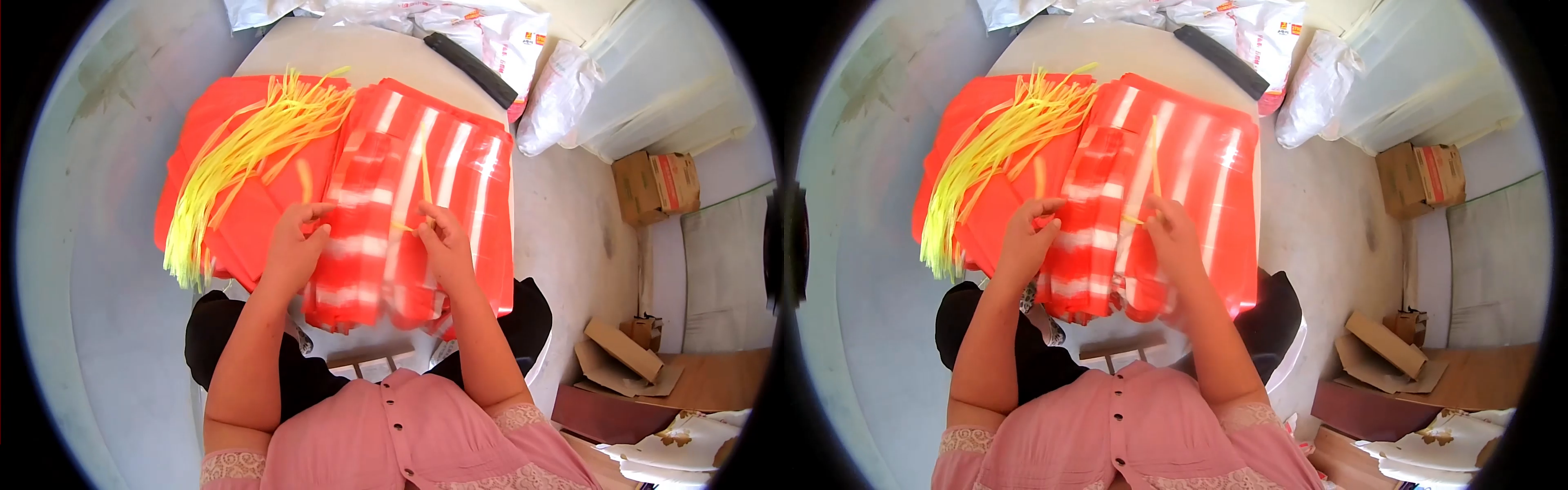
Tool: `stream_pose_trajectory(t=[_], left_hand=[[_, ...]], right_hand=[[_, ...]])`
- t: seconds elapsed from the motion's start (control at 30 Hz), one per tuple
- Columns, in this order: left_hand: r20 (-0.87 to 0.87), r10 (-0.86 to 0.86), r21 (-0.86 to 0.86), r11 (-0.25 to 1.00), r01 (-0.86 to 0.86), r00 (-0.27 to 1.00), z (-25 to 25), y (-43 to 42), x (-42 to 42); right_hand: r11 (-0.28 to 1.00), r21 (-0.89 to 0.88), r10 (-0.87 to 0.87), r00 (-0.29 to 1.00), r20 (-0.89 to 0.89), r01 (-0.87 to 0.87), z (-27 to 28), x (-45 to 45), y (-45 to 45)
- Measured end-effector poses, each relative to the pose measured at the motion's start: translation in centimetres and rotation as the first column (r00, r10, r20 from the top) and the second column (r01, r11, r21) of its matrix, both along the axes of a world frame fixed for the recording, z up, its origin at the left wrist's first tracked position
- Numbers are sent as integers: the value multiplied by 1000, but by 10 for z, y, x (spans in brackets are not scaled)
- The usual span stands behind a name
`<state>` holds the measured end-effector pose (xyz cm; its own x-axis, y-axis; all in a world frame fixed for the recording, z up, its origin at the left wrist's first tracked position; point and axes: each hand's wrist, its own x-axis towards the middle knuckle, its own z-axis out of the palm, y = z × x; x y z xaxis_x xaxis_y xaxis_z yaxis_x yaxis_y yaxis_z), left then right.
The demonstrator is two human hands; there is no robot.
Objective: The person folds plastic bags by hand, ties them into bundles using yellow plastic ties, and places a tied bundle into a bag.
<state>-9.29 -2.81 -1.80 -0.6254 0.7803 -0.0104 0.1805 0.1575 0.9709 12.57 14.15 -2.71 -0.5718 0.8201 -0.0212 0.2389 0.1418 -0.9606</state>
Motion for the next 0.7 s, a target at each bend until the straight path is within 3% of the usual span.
stream_pose_trajectory(t=[0.07,0.17,0.27,0.37,0.47,0.7], left_hand=[[147,21,4,1000,-22,989,-1,0,1],[278,25,22,999,-32,960,14,-1,2],[115,1,116,993,-14,993,2,2,1],[-438,-49,3,998,56,898,18,1,7],[-516,-95,-18,995,100,851,22,4,11],[-597,-155,-46,986,159,787,21,5,19]], right_hand=[[989,-110,-105,993,-57,98,10,1,-5],[963,-142,-246,963,-108,230,3,9,5],[980,-80,-197,950,-243,183,-10,24,16],[953,223,-208,978,-14,206,-2,32,13],[863,505,-154,941,301,-21,4,45,16],[786,599,-134,905,404,-151,33,50,4]])
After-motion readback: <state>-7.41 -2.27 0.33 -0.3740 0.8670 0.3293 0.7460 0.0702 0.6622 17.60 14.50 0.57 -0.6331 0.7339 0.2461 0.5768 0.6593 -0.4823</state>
